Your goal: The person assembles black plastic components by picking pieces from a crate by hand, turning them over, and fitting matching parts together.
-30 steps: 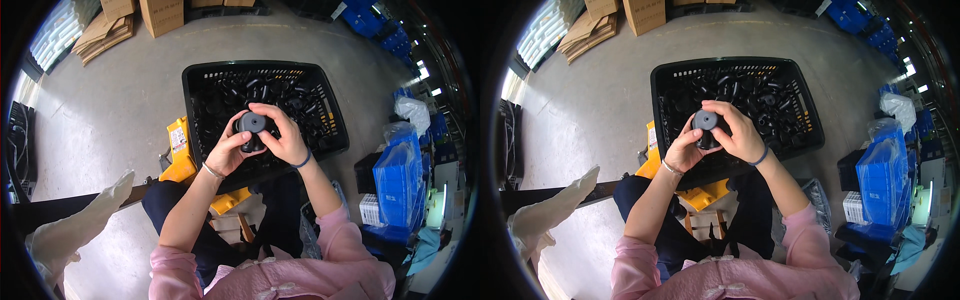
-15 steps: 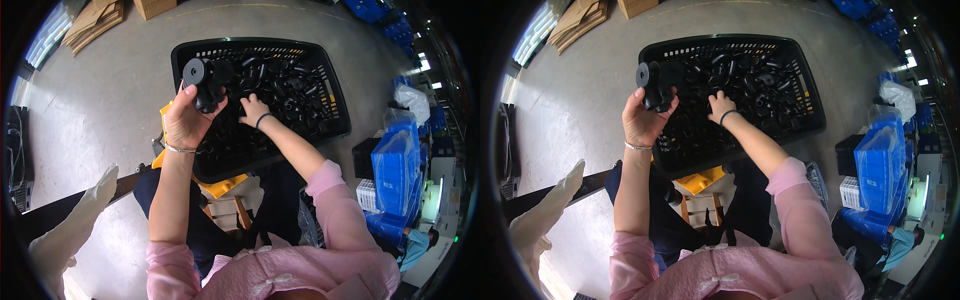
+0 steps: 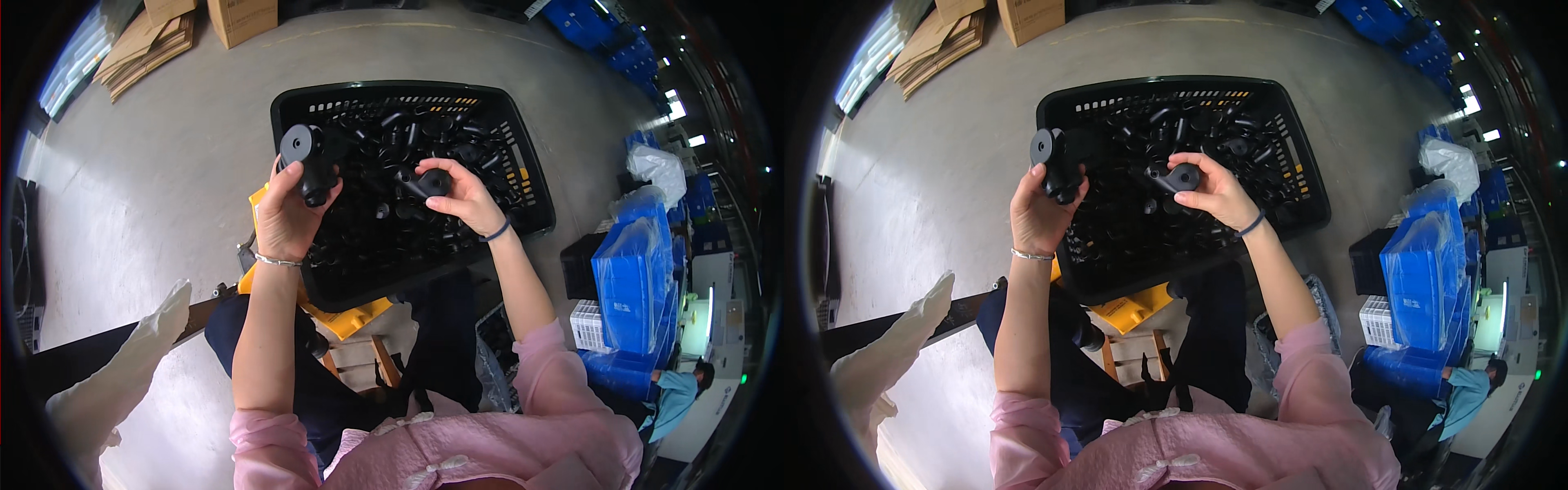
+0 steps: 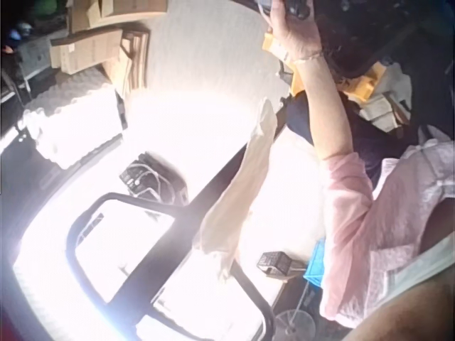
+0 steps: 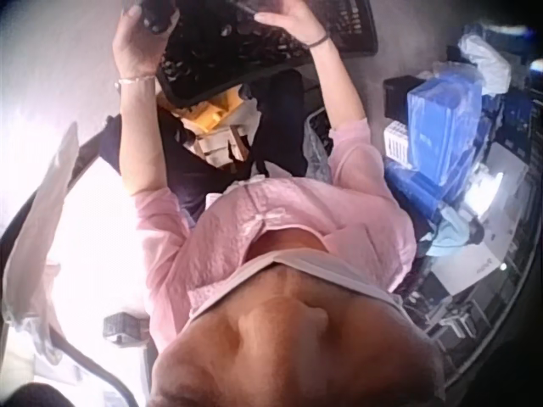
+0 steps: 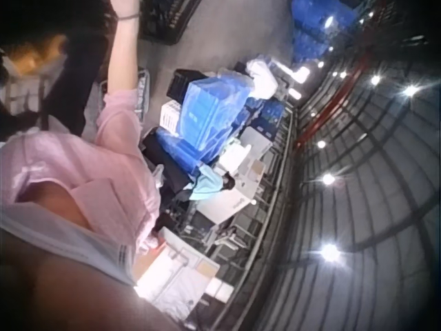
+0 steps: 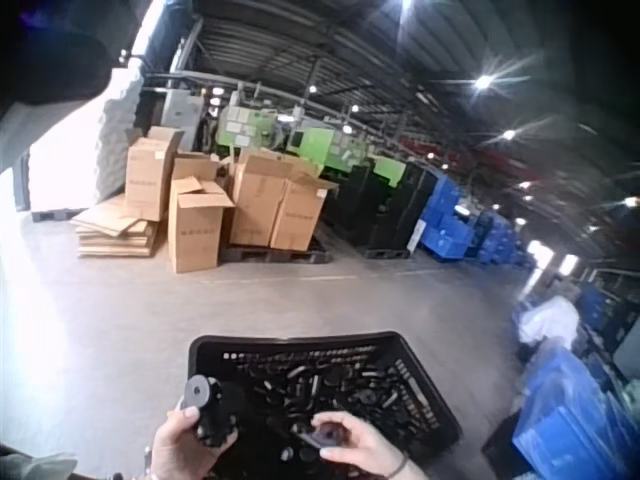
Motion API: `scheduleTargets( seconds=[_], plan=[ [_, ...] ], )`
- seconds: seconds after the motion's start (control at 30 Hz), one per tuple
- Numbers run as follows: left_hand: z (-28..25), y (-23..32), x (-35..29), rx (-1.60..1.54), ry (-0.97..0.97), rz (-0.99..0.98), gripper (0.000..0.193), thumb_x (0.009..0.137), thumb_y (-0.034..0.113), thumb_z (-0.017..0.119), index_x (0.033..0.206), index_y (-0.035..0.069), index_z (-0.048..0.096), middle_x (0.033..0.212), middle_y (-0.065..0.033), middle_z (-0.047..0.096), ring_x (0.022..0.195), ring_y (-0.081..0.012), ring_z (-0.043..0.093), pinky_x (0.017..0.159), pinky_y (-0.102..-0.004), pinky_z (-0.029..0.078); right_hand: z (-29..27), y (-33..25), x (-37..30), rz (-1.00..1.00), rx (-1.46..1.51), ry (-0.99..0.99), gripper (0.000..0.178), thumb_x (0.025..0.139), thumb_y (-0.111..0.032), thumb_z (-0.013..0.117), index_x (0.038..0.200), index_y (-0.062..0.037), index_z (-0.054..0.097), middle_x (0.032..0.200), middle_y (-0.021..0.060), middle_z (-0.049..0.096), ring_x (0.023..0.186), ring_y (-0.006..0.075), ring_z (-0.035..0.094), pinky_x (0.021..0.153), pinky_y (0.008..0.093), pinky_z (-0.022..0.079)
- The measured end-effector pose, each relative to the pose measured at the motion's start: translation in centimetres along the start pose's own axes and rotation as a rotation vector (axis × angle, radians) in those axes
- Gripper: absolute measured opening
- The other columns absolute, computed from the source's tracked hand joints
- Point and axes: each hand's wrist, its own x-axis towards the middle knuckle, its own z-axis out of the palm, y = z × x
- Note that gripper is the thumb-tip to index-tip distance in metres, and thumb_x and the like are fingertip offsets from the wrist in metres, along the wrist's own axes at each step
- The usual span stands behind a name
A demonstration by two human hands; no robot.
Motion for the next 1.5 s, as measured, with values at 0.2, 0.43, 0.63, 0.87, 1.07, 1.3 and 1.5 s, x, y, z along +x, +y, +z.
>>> scheduleTargets(
  seconds=[0.2,0.43,0.63,0.87,1.07,1.3,1.5],
  plan=[
    [-0.4,-1.1,0.1,0.073,0.035,-0.066,0.044,0.073,0.023,0.062,0.112,0.011,0.045,0.104,-0.0072,0.051,0.092,-0.0205,0.053,0.082,-0.0365,0.043,1.1,-2.0,-1.0,-0.14,-0.136,0.029,0.048,0.069,0.0,0.067,0.111,-0.0052,0.043,0.109,0.0052,0.051,0.094,0.0103,0.05,0.077,0.0243,0.043],
    [-0.4,-2.1,0.3,0.065,0.006,-0.116,0.049,0.071,0.02,0.063,0.116,0.014,0.043,0.106,-0.0056,0.051,0.095,-0.0207,0.052,0.084,-0.0389,0.042,1.1,-3.0,-2.0,-0.14,-0.252,0.028,0.047,0.073,0.002,0.061,0.114,-0.0032,0.039,0.116,0.0096,0.048,0.1,0.0127,0.049,0.087,0.0265,0.039],
    [-0.2,-2.2,0.3,0.058,0.006,-0.127,0.056,0.069,0.018,0.066,0.118,0.016,0.039,0.108,-0.0055,0.051,0.096,-0.0218,0.052,0.085,-0.0414,0.041,0.7,-3.4,-1.8,-0.116,-0.163,0.024,0.052,0.074,0.002,0.059,0.121,-0.0025,0.037,0.116,0.0101,0.049,0.102,0.0133,0.049,0.088,0.0271,0.039],
    [0.1,-3.3,0.3,0.105,0.052,-0.146,0.049,0.072,0.018,0.063,0.116,0.017,0.043,0.107,-0.0039,0.052,0.097,-0.0219,0.051,0.087,-0.0401,0.04,1.2,-3.7,-1.5,-0.1,-0.158,-0.037,0.052,0.074,-0.004,0.063,0.12,-0.0035,0.04,0.106,0.0064,0.051,0.096,0.0122,0.049,0.086,0.0265,0.039],
    [0.4,-3.9,0.1,0.105,0.052,-0.168,0.051,0.07,0.016,0.065,0.116,0.018,0.043,0.108,-0.0038,0.051,0.097,-0.0214,0.051,0.086,-0.0404,0.04,1.9,-3.8,-0.9,-0.099,-0.314,0.011,0.039,0.083,-0.044,0.051,0.091,-0.0064,0.052,0.075,-0.0011,0.048,0.062,0.0037,0.044,0.053,0.0162,0.036],
    [0.4,-4.4,0.0,0.108,0.039,-0.237,0.053,0.07,0.017,0.066,0.117,0.017,0.042,0.108,-0.0029,0.051,0.098,-0.0209,0.05,0.085,-0.0408,0.04,3.3,-2.7,0.3,0.382,0.156,0.202,0.056,0.084,-0.06,0.03,0.072,-0.0103,0.053,0.05,-0.0023,0.042,0.038,0.0068,0.033,0.037,0.0179,0.023],
    [0.5,-5.1,-0.4,0.109,0.033,-0.28,0.054,0.069,0.017,0.067,0.117,0.02,0.042,0.108,0.0001,0.049,0.102,-0.0176,0.046,0.084,-0.0414,0.037,3.0,-2.2,0.4,0.538,0.185,0.089,0.064,0.082,-0.063,0.029,0.075,-0.0058,0.057,0.058,0.0077,0.058,0.043,0.0155,0.058,0.036,0.0211,0.044]
  ],
)
